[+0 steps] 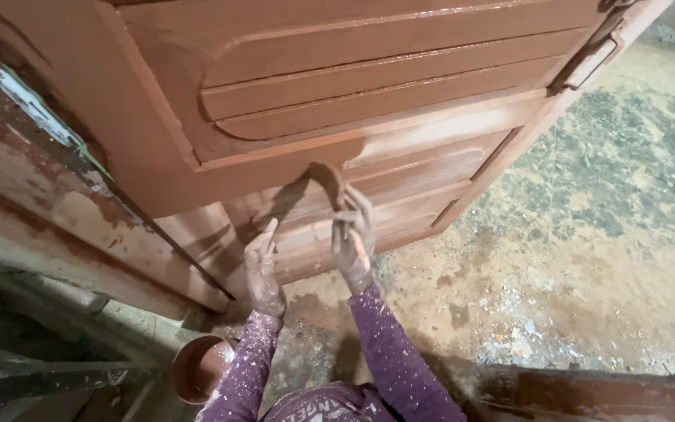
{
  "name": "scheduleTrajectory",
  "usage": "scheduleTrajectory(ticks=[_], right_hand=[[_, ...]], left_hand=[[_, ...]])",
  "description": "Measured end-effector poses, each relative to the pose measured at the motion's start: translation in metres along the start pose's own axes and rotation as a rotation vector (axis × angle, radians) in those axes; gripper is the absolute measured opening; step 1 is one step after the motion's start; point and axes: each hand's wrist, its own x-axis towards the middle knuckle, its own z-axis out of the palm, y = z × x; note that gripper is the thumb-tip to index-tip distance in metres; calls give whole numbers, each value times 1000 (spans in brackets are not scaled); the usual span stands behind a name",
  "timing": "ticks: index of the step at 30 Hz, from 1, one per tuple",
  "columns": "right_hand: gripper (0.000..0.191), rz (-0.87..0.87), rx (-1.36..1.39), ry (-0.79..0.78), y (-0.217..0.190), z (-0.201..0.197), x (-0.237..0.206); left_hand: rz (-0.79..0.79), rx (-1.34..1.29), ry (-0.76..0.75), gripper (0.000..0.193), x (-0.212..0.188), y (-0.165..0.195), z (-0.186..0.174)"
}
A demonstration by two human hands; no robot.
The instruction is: The person paints a wooden door with a reddish-brown coating, using a brush to cover the recessed panels, rails, and edges, dipping the brush into a small bowl of paint and steadying the door with the other hand while working across different sections of the door.
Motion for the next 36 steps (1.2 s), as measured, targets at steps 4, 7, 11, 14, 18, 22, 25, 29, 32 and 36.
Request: scheduleTrajectory(ticks=[4,7,11,14,18,22,25,29,32,36], right_hand=[[22,128,-60,112,1,-14,5],[22,87,-130,160,-7,-16,1],[21,98,-78,161,-10,-2,0],[21,64,-7,119,-8,9,0],[20,58,110,54,-5,8,-10],[19,86,-30,253,4,4,-11],[18,96,-108,173,7,7,-7],[17,61,24,144,1,10,-6],[15,48,4,172,-5,6,-8],[13,54,-42,158,-5,5,-6]], left_hand=[[64,60,-66,51,-2,4,6],[80,-62,-53,50,-4,5,10],[61,-116,-68,51,-7,2,11],[53,-108,-64,50,-9,-1,10],[75,106,-60,54,-14,-1,5],[54,-69,-47,51,-10,-1,2],[28,84,-36,51,-9,-1,2],[59,130,-74,56,-10,3,7],[73,136,-67,56,-10,5,8],[37,29,-92,54,-13,4,5]])
